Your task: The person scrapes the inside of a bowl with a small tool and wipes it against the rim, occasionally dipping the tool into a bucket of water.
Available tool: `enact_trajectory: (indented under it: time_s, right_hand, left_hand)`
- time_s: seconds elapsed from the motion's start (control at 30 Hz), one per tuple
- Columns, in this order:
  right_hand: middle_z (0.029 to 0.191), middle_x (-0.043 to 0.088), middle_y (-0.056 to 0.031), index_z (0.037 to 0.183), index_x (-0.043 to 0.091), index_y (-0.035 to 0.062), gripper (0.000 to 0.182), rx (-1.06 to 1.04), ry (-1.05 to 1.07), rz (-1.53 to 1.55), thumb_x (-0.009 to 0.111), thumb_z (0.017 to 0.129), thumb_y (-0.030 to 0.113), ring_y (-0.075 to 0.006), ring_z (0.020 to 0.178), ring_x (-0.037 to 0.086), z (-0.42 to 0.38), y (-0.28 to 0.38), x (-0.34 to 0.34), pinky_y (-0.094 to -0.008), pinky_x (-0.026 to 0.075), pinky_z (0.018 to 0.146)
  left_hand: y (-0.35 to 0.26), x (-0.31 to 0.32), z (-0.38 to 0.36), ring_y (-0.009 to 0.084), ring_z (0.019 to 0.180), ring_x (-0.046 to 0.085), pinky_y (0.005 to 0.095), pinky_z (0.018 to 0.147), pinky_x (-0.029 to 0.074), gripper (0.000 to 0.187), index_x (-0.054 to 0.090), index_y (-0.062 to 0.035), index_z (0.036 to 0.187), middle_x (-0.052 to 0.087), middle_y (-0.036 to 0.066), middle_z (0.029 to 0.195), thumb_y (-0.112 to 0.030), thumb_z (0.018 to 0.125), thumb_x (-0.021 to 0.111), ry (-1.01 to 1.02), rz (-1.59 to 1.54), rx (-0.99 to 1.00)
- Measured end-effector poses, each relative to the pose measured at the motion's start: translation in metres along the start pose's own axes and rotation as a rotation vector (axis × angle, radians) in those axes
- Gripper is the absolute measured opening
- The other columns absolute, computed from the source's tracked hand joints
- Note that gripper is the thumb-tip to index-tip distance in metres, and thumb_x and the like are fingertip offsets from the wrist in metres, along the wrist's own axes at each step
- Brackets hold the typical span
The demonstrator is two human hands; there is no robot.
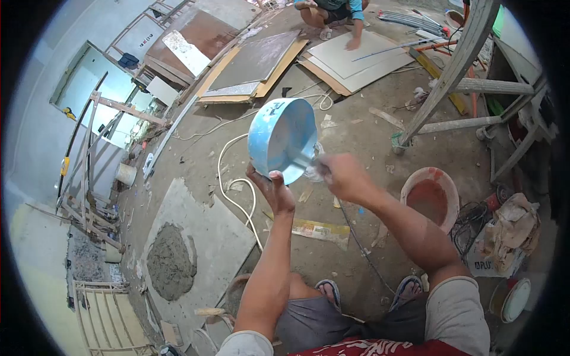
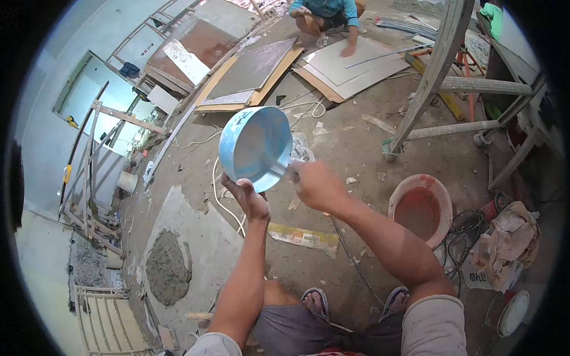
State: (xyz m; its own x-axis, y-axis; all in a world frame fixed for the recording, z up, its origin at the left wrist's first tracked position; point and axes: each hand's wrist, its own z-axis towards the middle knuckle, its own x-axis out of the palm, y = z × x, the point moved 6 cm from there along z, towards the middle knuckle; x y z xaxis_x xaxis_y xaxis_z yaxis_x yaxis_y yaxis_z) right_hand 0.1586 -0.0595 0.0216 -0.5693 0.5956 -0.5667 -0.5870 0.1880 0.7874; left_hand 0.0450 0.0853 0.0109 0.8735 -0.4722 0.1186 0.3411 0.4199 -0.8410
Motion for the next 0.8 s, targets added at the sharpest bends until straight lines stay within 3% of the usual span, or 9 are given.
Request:
enact_trajectory:
  time_s: [0.07,0.13,0.2,0.33,0.43,0.53,0.63,0.73,0.8]
  right_hand:
    - [0.084,0.066,-0.0234,0.094,0.065,0.0024,0.017,0.022,-0.065,-0.06,0.054,0.085,0.012,-0.0431,0.082,0.063,0.001,-0.001,-0.008,-0.0519,0.048,0.073]
    - [0.084,0.066,-0.0235,0.093,0.065,0.0024,0.017,0.042,-0.134,-0.118,0.053,0.085,0.011,-0.0433,0.082,0.063,0.001,0.001,-0.011,-0.0523,0.048,0.073]
    - [0.084,0.066,-0.0238,0.093,0.065,0.0027,0.017,-0.026,-0.006,-0.018,0.053,0.085,0.01,-0.0434,0.083,0.063,-0.003,0.008,0.005,-0.0529,0.048,0.073]
    - [0.083,0.066,-0.0241,0.094,0.065,0.0027,0.017,-0.002,0.015,-0.001,0.053,0.085,0.011,-0.0436,0.082,0.063,0.0,0.001,0.004,-0.0531,0.048,0.072]
    - [0.083,0.066,-0.0241,0.093,0.065,0.0028,0.016,0.01,-0.152,-0.076,0.054,0.085,0.011,-0.0432,0.08,0.064,0.0,0.005,-0.011,-0.052,0.048,0.072]
    - [0.082,0.066,-0.0237,0.093,0.065,0.0023,0.016,-0.027,0.026,-0.027,0.055,0.085,0.012,-0.0429,0.079,0.064,-0.001,0.007,0.001,-0.0519,0.049,0.071]
    - [0.082,0.066,-0.0234,0.093,0.065,0.0021,0.016,0.021,-0.013,-0.038,0.055,0.086,0.012,-0.0425,0.08,0.064,0.002,0.002,-0.004,-0.0522,0.049,0.071]
    - [0.083,0.066,-0.023,0.093,0.065,0.0024,0.015,0.007,-0.203,-0.196,0.056,0.085,0.012,-0.0421,0.079,0.065,0.005,-0.005,-0.011,-0.0525,0.048,0.07]
    - [0.083,0.066,-0.0229,0.095,0.065,0.004,0.015,-0.055,0.011,-0.05,0.056,0.086,0.012,-0.0422,0.08,0.064,0.003,-0.003,0.006,-0.0525,0.048,0.07]
  left_hand:
    - [-0.005,0.003,-0.002,0.0222,0.123,0.039,0.0398,0.106,0.032,0.091,0.03,-0.0046,0.134,0.037,0.01,0.128,-0.078,0.083,0.048,0.068,0.089,0.074]
    - [-0.012,0.007,-0.005,0.0224,0.123,0.038,0.0399,0.106,0.032,0.091,0.031,-0.004,0.134,0.036,0.01,0.127,-0.078,0.083,0.047,0.071,0.112,0.091]
    - [-0.013,0.01,-0.005,0.0226,0.124,0.038,0.04,0.106,0.031,0.091,0.031,-0.0035,0.134,0.036,0.01,0.127,-0.077,0.083,0.047,0.082,0.13,0.107]
    - [-0.001,0.0,-0.002,0.0231,0.124,0.038,0.0406,0.106,0.031,0.093,0.03,-0.0036,0.135,0.036,0.01,0.127,-0.078,0.082,0.048,0.066,0.108,0.058]
    - [-0.005,0.006,-0.005,0.0231,0.123,0.039,0.0407,0.107,0.031,0.093,0.029,-0.0043,0.134,0.036,0.01,0.128,-0.078,0.082,0.048,0.082,0.1,0.073]
    - [-0.004,0.004,-0.001,0.0238,0.122,0.04,0.0405,0.105,0.032,0.095,0.03,-0.0046,0.134,0.037,0.011,0.128,-0.079,0.079,0.052,0.05,0.087,0.059]
    - [-0.002,0.001,-0.001,0.0249,0.121,0.04,0.0402,0.104,0.033,0.098,0.031,-0.0047,0.134,0.038,0.012,0.127,-0.081,0.077,0.055,0.03,0.053,0.029]
    - [-0.009,0.008,-0.006,0.0242,0.122,0.04,0.0402,0.106,0.032,0.094,0.028,-0.0054,0.135,0.038,0.012,0.128,-0.078,0.08,0.051,0.061,0.1,0.061]
    - [-0.006,0.009,-0.006,0.0231,0.123,0.04,0.0402,0.107,0.031,0.09,0.027,-0.0059,0.135,0.038,0.011,0.128,-0.077,0.083,0.048,0.081,0.158,0.084]
